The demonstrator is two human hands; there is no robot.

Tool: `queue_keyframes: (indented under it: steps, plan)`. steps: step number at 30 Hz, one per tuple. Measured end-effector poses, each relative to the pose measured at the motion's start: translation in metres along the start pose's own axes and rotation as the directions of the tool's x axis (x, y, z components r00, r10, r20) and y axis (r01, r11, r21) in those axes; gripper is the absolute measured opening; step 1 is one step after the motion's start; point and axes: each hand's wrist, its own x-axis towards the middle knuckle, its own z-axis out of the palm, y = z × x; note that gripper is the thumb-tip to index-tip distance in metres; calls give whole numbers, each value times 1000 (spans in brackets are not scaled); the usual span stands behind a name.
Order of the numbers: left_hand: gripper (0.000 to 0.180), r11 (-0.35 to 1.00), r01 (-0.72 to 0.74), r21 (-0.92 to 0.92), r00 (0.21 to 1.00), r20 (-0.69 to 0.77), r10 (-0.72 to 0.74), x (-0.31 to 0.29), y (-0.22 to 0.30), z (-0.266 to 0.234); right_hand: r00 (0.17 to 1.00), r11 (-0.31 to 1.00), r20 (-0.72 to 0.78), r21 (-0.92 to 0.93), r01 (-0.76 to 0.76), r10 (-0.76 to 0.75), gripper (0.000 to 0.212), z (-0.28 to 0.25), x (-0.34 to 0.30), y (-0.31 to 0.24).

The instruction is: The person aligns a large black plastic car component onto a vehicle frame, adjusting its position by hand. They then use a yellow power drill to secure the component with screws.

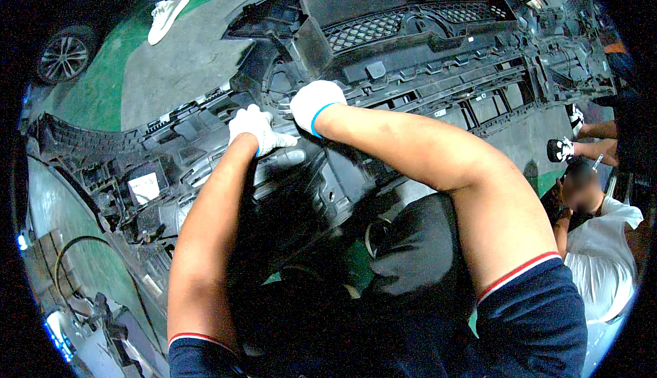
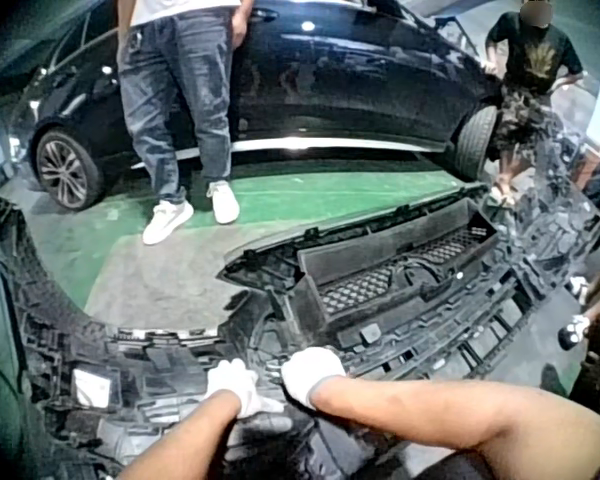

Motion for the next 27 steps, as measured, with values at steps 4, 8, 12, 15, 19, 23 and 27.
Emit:
queue_keyframes:
  steps: [4,8,12,15,19,23,27]
  plan:
    - [99,1000,-7,4,1000,27,7,-1,0,-2,999,999,-30,24,27,-27,33,7,-1,4]
    - [100,1000,-29,10,999,22,28,0,1,-3,993,995,-64,-16,94,-95,32,6,2,13]
    - [101,999,-43,19,999,-5,43,1,-1,0,985,988,-78,-28,154,-155,32,8,9,23]
    - [101,999,-40,20,999,-4,40,2,-1,2,983,987,-86,-12,160,-161,31,10,8,24]
    - [99,999,-47,12,999,-16,47,1,-3,2,976,980,-100,-49,191,-195,31,8,7,26]
    - [97,998,-54,12,998,-30,54,1,0,2,967,977,-146,-61,202,-209,30,14,9,28]
    - [96,999,-47,18,999,-21,48,5,2,2,960,981,-199,-39,191,-195,30,20,6,24]
